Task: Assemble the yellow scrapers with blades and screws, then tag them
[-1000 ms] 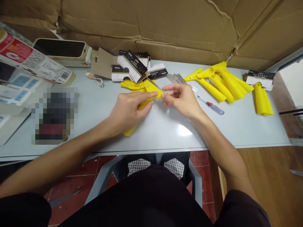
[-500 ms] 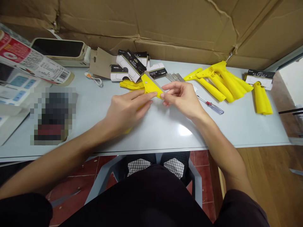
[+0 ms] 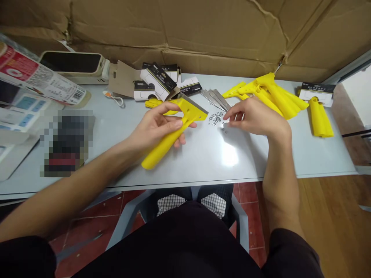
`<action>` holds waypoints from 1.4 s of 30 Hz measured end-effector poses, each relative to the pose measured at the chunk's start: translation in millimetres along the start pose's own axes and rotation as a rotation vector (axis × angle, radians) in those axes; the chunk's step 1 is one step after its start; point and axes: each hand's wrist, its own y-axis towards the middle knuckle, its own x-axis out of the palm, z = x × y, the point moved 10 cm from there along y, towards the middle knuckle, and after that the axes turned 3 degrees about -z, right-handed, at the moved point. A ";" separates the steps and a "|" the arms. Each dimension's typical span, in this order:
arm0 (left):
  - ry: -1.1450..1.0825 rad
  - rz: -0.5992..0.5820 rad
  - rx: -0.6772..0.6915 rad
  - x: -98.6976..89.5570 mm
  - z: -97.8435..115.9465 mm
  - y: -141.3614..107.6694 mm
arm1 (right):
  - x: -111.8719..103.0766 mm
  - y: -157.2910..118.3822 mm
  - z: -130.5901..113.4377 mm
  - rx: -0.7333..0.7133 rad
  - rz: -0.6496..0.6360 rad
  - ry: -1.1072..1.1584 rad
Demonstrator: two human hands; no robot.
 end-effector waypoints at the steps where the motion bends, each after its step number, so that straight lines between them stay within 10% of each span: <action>1: -0.020 0.022 -0.007 -2.2 -1.3 0.2 | 6.6 0.9 2.8 0.011 -0.051 -0.049; 19: -0.143 0.122 -0.032 -7.3 -19.0 0.2 | 36.1 6.8 -16.1 0.004 -0.071 -0.294; 27: -0.230 0.018 -0.029 15.2 -24.9 -3.5 | 0.3 -7.0 -68.4 -0.257 0.378 0.316; 42: -0.180 -0.061 0.026 23.4 -29.1 -2.9 | 20.6 -6.0 -90.1 -0.333 0.456 0.052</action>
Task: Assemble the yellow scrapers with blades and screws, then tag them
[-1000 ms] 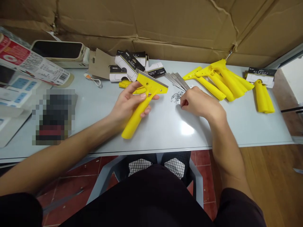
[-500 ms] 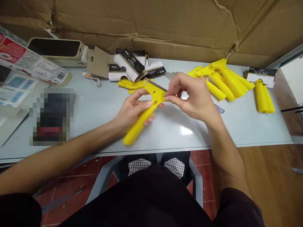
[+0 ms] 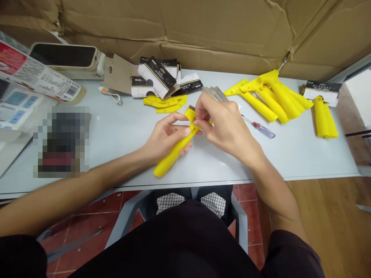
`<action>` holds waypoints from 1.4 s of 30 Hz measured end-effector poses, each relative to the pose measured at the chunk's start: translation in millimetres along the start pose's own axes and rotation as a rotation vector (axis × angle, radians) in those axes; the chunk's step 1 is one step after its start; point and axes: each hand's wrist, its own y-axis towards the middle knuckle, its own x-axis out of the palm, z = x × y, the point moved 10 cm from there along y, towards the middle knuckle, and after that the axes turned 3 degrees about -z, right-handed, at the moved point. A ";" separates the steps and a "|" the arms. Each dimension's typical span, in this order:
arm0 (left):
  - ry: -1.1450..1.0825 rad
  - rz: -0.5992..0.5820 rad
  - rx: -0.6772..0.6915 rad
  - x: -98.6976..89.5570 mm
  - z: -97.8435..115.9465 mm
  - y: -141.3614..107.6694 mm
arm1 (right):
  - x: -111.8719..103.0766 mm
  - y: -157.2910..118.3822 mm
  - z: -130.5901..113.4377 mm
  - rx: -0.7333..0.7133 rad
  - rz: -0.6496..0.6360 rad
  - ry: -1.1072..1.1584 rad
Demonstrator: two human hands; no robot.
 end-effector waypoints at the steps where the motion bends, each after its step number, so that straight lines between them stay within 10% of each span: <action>1: 0.004 -0.001 0.002 -0.3 -0.6 0.0 | 0.2 -0.2 -0.4 0.007 -0.008 -0.007; 22: -0.329 -0.132 -0.156 13.8 -8.8 0.0 | 11.4 12.0 48.0 0.233 -0.002 0.263; 26: -0.467 -0.089 -0.185 9.7 -8.0 1.5 | -15.9 10.7 56.9 0.277 0.112 0.304; 31: -0.497 -0.059 -0.204 4.1 -9.4 3.0 | -83.6 -27.8 77.3 0.298 0.235 -0.040; 42: -0.429 -0.069 -0.211 0.9 -19.3 7.7 | -89.0 -117.7 129.2 0.199 0.074 -0.430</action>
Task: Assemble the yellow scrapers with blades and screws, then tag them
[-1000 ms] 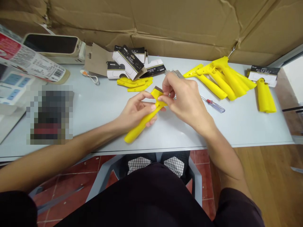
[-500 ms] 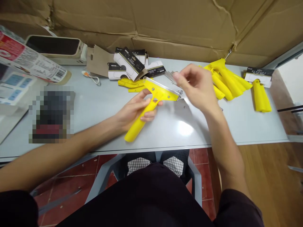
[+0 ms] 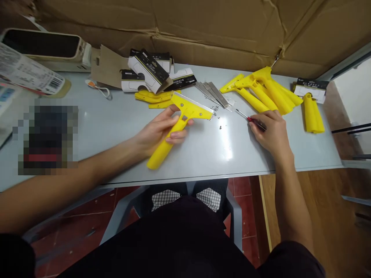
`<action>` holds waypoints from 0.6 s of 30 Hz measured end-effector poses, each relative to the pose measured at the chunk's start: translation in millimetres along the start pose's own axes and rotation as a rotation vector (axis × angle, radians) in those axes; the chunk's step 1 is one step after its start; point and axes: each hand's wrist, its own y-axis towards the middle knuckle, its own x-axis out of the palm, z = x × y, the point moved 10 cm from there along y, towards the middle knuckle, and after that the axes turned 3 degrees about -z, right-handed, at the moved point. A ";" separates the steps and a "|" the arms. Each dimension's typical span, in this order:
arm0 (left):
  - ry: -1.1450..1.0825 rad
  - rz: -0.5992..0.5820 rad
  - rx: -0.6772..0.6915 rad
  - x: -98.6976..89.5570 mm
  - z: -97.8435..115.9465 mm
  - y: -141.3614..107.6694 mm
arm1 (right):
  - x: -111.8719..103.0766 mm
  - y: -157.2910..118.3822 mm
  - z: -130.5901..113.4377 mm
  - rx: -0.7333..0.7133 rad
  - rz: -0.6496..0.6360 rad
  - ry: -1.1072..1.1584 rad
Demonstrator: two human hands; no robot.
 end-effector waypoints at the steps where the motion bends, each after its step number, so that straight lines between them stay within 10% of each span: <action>1: 0.002 0.003 0.004 -0.4 0.4 0.2 | 4.0 -0.2 1.1 0.001 -0.015 0.004; 8: 0.004 -0.011 0.011 2.3 0.5 -0.4 | -0.3 12.4 -24.5 -0.042 0.015 0.031; 18: 0.023 -0.067 0.020 9.1 -1.1 -0.6 | -16.8 61.9 -143.1 -0.303 -0.077 0.135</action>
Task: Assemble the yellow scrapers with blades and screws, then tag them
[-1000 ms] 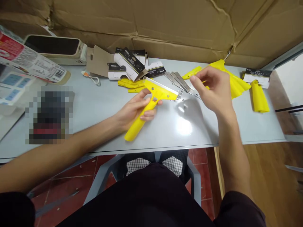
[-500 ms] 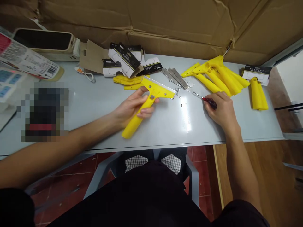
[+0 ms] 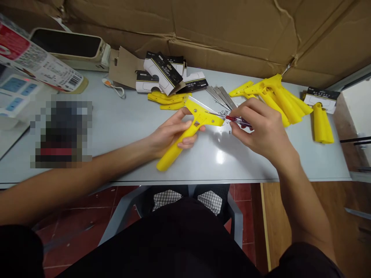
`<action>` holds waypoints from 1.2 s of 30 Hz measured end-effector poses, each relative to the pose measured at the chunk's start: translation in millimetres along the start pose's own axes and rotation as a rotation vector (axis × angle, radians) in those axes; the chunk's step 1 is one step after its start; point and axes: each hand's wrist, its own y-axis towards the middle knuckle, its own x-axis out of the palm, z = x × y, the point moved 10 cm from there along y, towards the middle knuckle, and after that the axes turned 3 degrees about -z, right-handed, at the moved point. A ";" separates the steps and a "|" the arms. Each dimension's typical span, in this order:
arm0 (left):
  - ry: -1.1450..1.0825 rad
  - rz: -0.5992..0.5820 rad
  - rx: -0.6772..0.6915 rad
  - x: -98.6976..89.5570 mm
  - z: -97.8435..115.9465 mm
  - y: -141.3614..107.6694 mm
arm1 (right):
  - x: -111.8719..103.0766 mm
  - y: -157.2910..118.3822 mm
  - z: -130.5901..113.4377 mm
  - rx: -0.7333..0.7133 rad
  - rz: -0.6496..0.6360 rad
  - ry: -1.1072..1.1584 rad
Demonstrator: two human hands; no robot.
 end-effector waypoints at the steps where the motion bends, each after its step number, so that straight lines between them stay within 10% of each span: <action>1: 0.000 -0.004 0.003 0.3 0.7 0.1 | 2.3 5.2 -3.9 -0.012 -0.025 -0.022; 36: 0.015 -0.043 0.024 5.7 2.6 1.2 | 1.2 29.5 -33.1 -0.063 -0.115 -0.061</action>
